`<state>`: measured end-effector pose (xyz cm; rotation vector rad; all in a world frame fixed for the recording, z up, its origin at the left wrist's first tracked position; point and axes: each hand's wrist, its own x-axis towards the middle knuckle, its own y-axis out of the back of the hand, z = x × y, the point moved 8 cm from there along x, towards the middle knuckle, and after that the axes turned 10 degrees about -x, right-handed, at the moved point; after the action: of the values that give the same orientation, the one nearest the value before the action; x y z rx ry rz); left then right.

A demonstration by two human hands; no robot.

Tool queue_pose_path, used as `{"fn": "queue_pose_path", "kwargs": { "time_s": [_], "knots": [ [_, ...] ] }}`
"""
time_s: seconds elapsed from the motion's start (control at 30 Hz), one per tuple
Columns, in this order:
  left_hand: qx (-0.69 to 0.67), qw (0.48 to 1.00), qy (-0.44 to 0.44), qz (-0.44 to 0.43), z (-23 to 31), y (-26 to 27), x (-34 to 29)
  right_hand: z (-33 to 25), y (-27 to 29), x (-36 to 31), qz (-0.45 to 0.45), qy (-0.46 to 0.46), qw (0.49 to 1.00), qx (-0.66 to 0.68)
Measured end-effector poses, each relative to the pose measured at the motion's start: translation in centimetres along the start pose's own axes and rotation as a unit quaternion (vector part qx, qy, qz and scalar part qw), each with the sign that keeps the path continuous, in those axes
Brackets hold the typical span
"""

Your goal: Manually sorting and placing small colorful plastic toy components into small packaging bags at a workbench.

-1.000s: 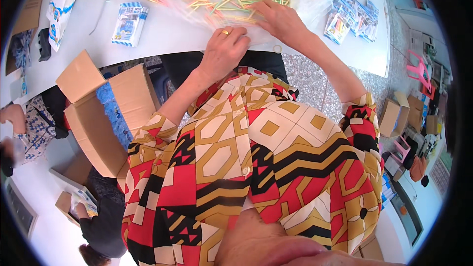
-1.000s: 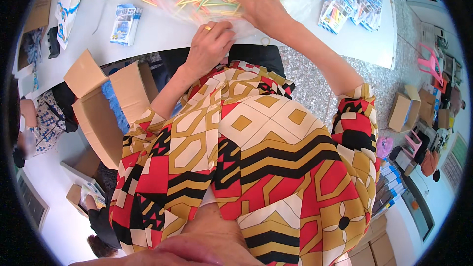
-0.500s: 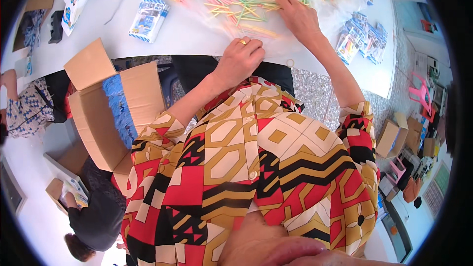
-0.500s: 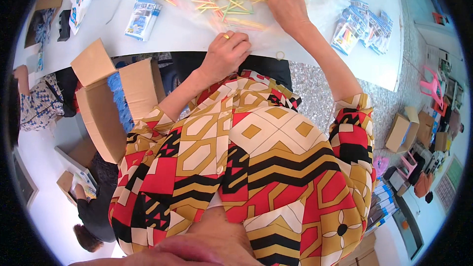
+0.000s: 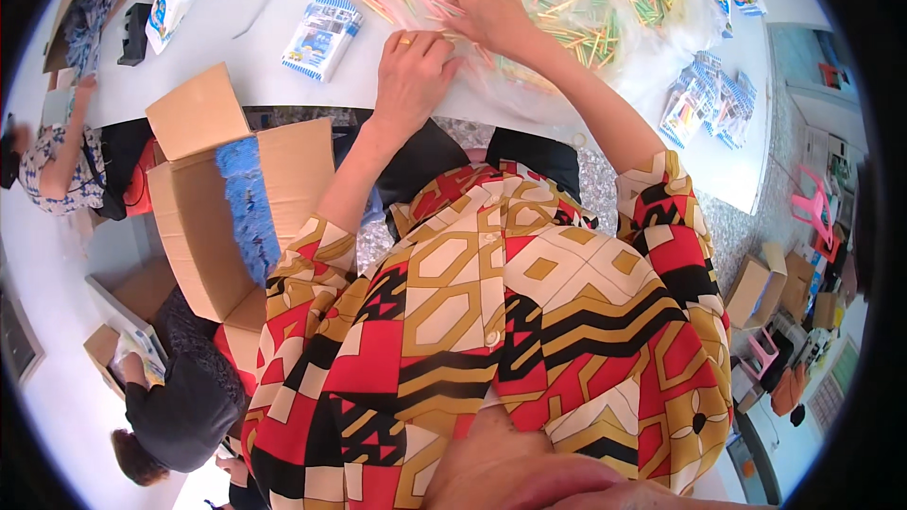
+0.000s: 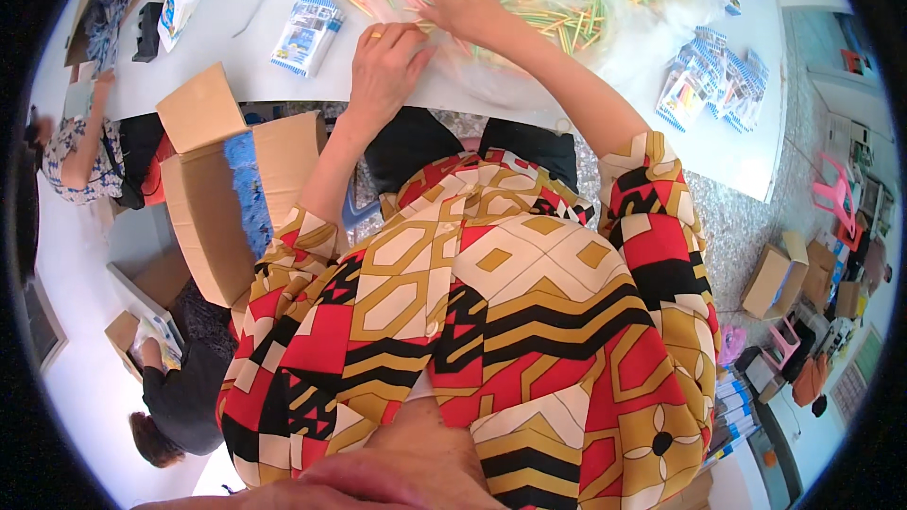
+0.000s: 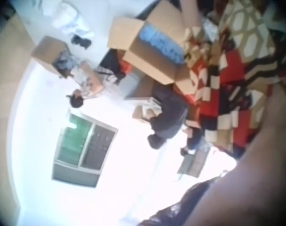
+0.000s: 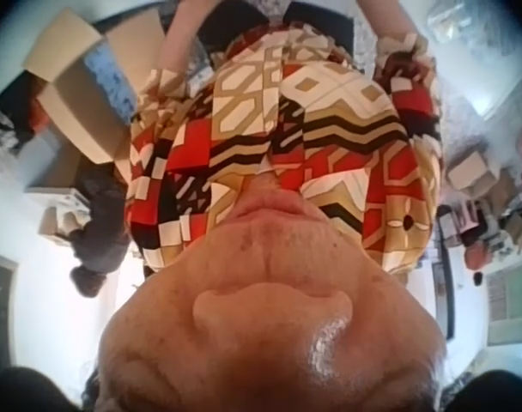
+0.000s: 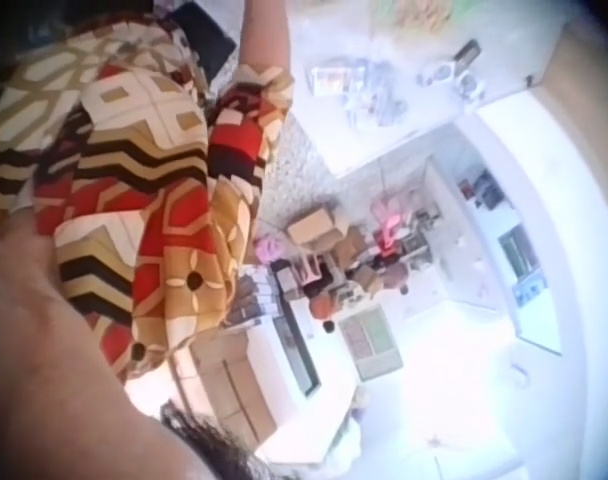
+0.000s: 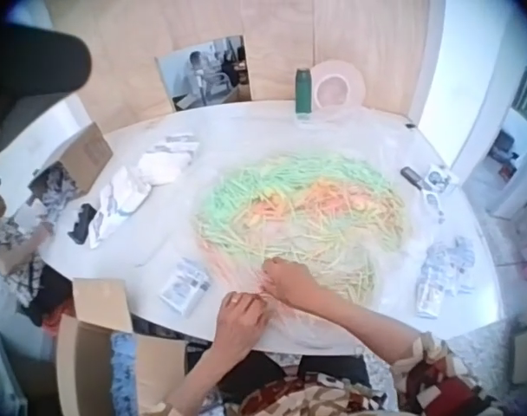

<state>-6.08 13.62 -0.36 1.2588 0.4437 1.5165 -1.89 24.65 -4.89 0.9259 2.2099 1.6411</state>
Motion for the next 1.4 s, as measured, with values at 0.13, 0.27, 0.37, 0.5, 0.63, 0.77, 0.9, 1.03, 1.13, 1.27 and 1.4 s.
{"fn": "queue_pose_path", "kwargs": {
  "time_s": [0.13,0.27,0.37,0.5,0.63,0.77,0.9,1.03,1.13,1.27,1.4],
  "knots": [
    [-0.010,1.000,0.024,-0.012,-0.8,0.1,-0.9,1.6,-0.1,1.4,-0.092,-0.041,0.991,0.089],
    [-0.015,0.999,0.031,-0.007,-0.6,0.0,-0.6,5.7,0.7,2.9,0.031,-0.040,0.994,-0.092],
    [-0.014,0.999,0.037,-0.024,-0.4,-0.3,-0.3,8.1,1.3,2.5,0.103,-0.027,0.988,-0.112],
    [-0.007,0.998,0.056,-0.028,-1.1,-0.1,-1.2,3.4,4.2,1.2,0.161,0.003,0.987,-0.031],
    [-0.011,0.998,0.049,-0.031,-0.8,-0.4,-0.8,1.5,3.0,0.0,0.153,0.089,0.984,-0.023],
    [-0.010,0.998,0.054,-0.037,-0.6,-0.3,-0.6,3.2,2.7,1.8,0.149,0.081,0.981,-0.093],
    [-0.013,0.998,0.054,-0.016,-0.6,0.4,-0.9,3.5,3.5,2.1,0.159,0.050,0.983,-0.077],
    [0.007,0.993,0.032,0.114,-1.7,4.9,-0.8,2.6,4.6,-0.1,0.158,0.036,0.986,-0.031],
    [0.112,0.976,0.109,0.149,-5.6,8.7,-1.3,1.1,5.6,-1.3,0.148,0.053,0.988,-0.006],
    [0.218,0.942,0.227,0.118,-9.5,10.1,-2.8,0.0,5.3,-2.0,0.114,0.082,0.989,0.046],
    [0.215,0.937,0.268,0.058,-11.2,9.2,-3.5,-0.8,5.3,-2.6,0.111,0.112,0.985,0.068]
  ]
}}
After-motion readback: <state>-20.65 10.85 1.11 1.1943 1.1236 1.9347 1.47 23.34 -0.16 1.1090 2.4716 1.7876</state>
